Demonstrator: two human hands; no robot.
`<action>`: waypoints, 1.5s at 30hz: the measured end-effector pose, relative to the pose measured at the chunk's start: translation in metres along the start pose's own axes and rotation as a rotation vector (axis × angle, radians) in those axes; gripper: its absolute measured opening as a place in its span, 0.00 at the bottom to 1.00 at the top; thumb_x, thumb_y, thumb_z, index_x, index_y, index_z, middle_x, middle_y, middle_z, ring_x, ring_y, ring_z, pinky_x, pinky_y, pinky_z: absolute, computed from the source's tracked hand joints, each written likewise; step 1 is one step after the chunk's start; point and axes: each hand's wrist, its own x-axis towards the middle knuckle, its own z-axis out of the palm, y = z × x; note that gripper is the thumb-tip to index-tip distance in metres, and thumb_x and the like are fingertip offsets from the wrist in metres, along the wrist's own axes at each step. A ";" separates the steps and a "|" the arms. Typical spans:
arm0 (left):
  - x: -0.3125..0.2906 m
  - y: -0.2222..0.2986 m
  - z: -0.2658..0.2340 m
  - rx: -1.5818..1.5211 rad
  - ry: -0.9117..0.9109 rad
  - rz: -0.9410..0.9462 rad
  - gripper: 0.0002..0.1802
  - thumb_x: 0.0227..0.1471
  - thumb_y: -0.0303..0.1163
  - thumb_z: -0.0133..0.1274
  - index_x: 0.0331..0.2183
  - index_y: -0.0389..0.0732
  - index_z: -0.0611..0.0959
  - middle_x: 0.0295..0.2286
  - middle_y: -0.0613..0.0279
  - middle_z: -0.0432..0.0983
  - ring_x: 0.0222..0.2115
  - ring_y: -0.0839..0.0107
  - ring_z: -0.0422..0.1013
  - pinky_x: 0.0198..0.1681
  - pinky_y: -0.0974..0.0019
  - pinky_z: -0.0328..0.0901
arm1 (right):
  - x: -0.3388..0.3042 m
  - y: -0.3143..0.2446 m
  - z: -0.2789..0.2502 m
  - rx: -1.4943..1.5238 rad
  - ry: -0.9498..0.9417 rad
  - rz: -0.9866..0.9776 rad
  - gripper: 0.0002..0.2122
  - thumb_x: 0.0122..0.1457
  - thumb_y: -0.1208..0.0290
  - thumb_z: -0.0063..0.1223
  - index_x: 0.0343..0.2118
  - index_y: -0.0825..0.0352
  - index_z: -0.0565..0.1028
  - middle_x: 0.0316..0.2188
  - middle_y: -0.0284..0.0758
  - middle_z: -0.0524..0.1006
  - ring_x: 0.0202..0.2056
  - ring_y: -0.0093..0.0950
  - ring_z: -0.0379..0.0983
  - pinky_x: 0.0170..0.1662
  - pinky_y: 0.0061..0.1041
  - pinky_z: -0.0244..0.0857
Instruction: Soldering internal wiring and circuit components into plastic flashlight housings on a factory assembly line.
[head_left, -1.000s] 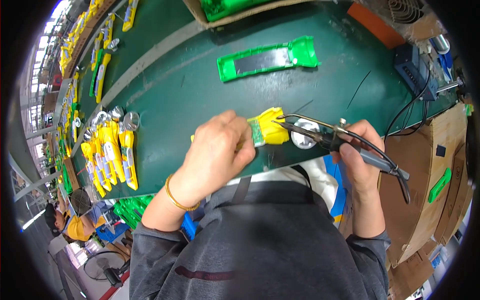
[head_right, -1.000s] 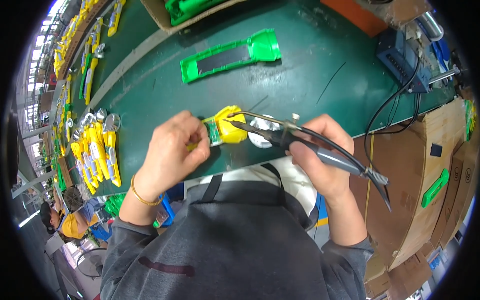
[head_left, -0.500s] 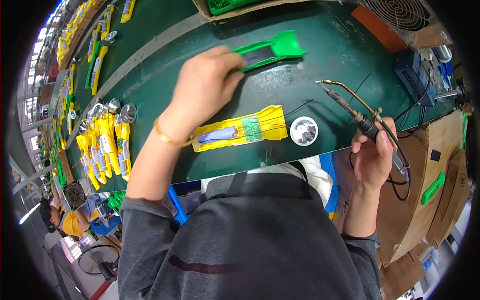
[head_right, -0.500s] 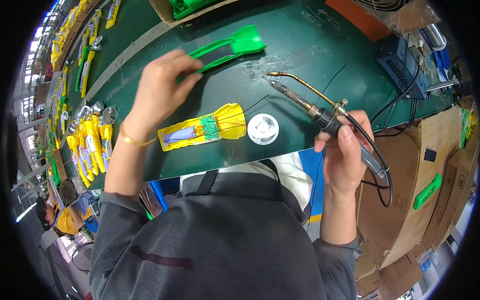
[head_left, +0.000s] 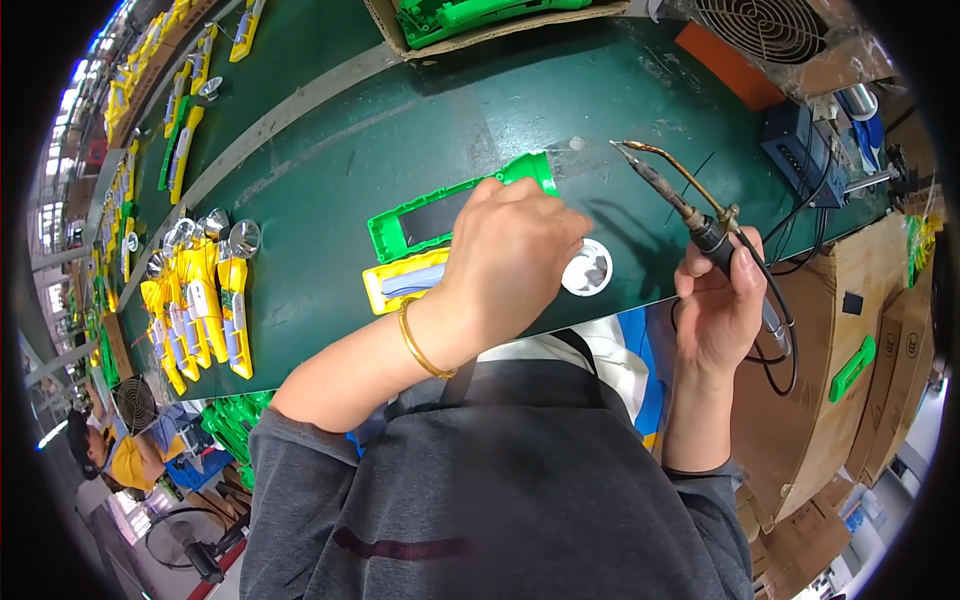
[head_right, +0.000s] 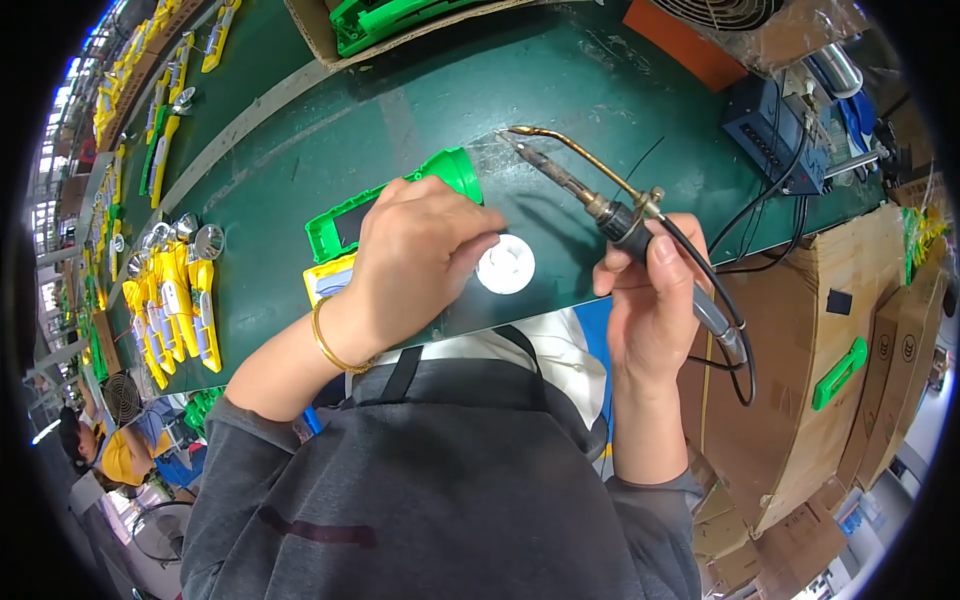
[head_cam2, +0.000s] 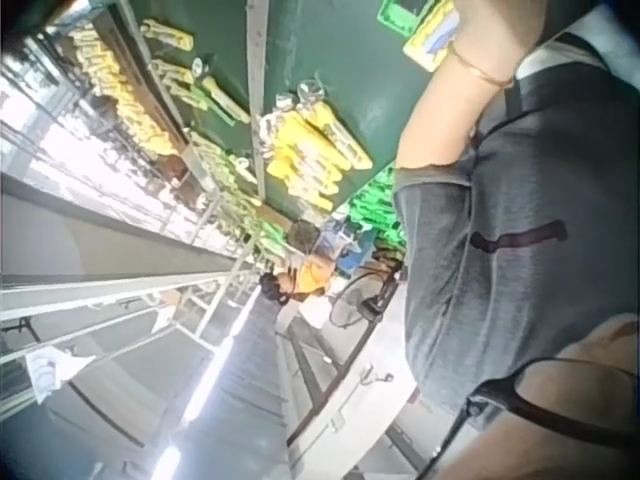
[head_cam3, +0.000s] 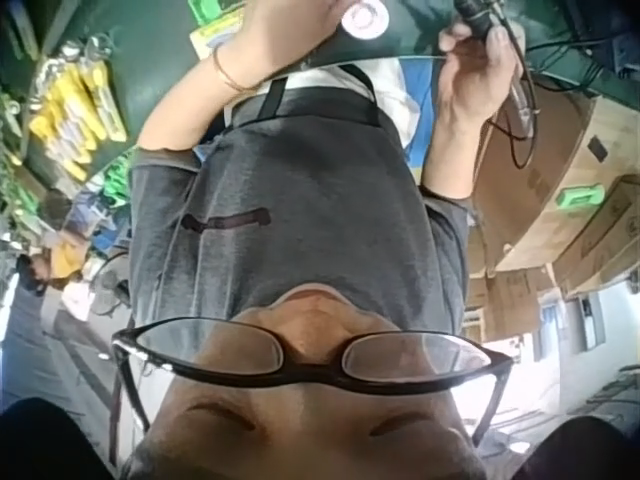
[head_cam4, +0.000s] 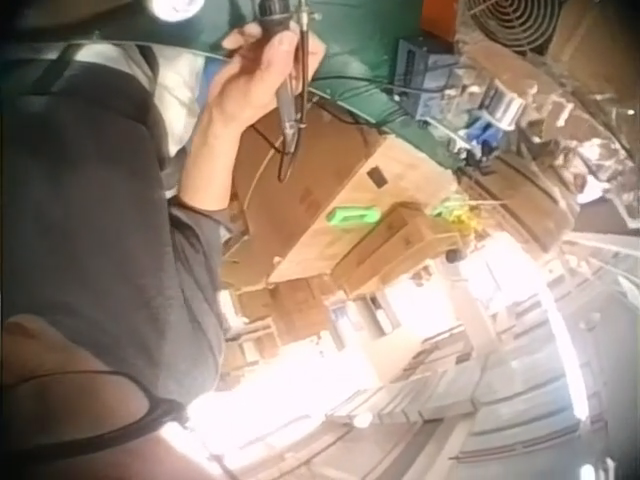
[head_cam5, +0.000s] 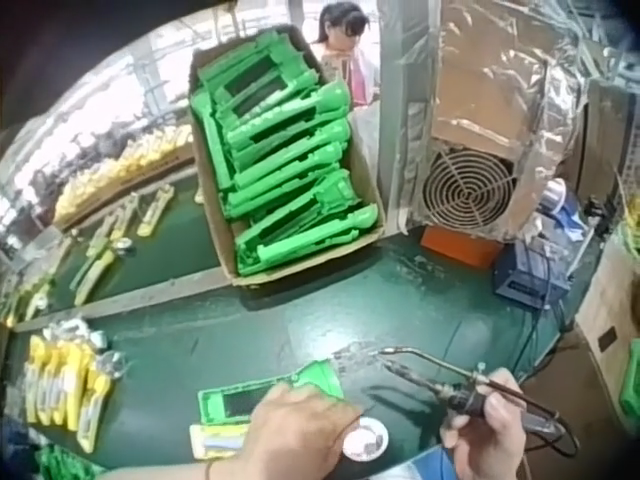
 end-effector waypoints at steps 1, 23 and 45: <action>-0.001 -0.001 -0.001 0.003 -0.002 0.001 0.09 0.37 0.23 0.59 0.28 0.40 0.82 0.25 0.60 0.77 0.27 0.63 0.71 0.34 0.65 0.63 | 0.000 0.002 0.001 0.003 -0.002 0.000 0.09 0.57 0.67 0.45 0.35 0.67 0.66 0.28 0.36 0.72 0.28 0.21 0.67 0.25 0.18 0.62; -0.072 -0.056 -0.055 -0.190 -0.045 -0.509 0.06 0.40 0.23 0.56 0.27 0.38 0.82 0.21 0.60 0.73 0.25 0.65 0.69 0.31 0.65 0.63 | 0.026 0.034 0.038 -0.207 -0.240 0.259 0.07 0.53 0.72 0.51 0.31 0.70 0.69 0.25 0.35 0.74 0.27 0.21 0.72 0.35 0.19 0.66; -0.054 -0.048 -0.053 0.172 -0.133 -0.328 0.06 0.37 0.23 0.52 0.14 0.40 0.77 0.17 0.59 0.68 0.24 0.61 0.66 0.33 0.59 0.56 | 0.037 0.035 0.055 -0.584 -0.493 0.294 0.07 0.44 0.79 0.59 0.23 0.68 0.70 0.18 0.27 0.73 0.22 0.13 0.66 0.25 0.15 0.60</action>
